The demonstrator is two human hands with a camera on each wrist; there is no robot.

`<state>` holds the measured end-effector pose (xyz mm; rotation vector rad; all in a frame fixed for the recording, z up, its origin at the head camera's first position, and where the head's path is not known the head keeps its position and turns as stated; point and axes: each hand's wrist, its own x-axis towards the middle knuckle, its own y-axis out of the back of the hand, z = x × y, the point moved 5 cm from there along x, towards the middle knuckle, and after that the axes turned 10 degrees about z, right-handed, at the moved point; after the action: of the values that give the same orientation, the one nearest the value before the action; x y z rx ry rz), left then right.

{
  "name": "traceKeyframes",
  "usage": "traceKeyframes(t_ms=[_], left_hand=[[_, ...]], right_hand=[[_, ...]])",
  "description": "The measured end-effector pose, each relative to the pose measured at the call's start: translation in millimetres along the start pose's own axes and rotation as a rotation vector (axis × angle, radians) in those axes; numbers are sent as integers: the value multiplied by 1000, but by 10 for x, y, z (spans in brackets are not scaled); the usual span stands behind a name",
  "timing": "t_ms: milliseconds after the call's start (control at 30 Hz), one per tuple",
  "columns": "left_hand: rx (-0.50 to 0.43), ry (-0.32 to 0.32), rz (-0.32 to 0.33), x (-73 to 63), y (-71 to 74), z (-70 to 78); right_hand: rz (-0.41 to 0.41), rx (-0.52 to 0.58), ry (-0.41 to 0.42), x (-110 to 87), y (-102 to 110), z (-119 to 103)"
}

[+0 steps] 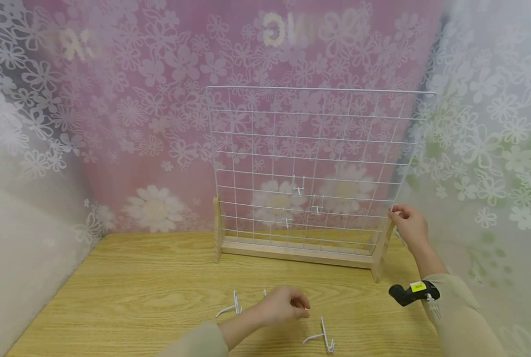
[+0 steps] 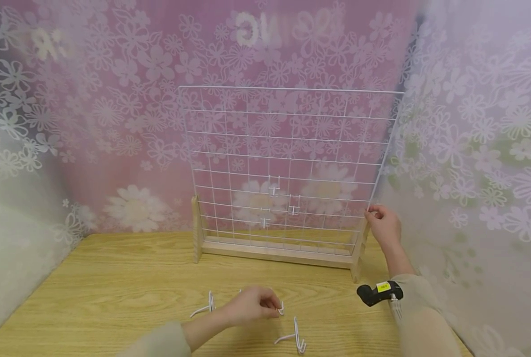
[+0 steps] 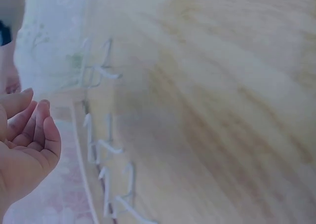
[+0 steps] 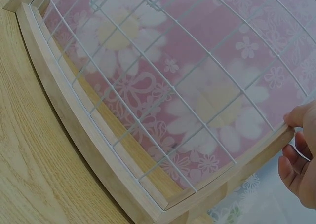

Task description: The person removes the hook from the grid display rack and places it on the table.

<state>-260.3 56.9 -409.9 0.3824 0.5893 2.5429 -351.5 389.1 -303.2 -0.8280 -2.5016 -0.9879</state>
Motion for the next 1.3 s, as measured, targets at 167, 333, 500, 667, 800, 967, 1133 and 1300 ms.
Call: traceKeyframes(t_ms=[167, 333, 500, 667, 800, 967, 1133, 1300], left_hand=[[-16, 20, 46, 49, 160, 71], [-8, 0, 88, 105, 318, 126], [38, -20, 140, 155, 468, 150], [51, -10, 187, 225, 600, 124], [27, 11, 205, 281, 690, 80], [22, 8, 245, 376, 809, 42], [40, 28, 295, 473, 926, 24], [11, 50, 306, 564, 999, 15]], right_hand=[[-2, -3, -7, -5, 0, 3], [-11, 9, 0, -16, -2, -2], [-12, 9, 2, -15, 1, 6], [-21, 0, 6, -16, 2, 0], [-26, -2, 8, -15, 7, -11], [-29, -3, 0, -8, 4, -7], [-31, 1, -5, 0, -4, 0], [-30, 4, -5, -2, -10, 14]])
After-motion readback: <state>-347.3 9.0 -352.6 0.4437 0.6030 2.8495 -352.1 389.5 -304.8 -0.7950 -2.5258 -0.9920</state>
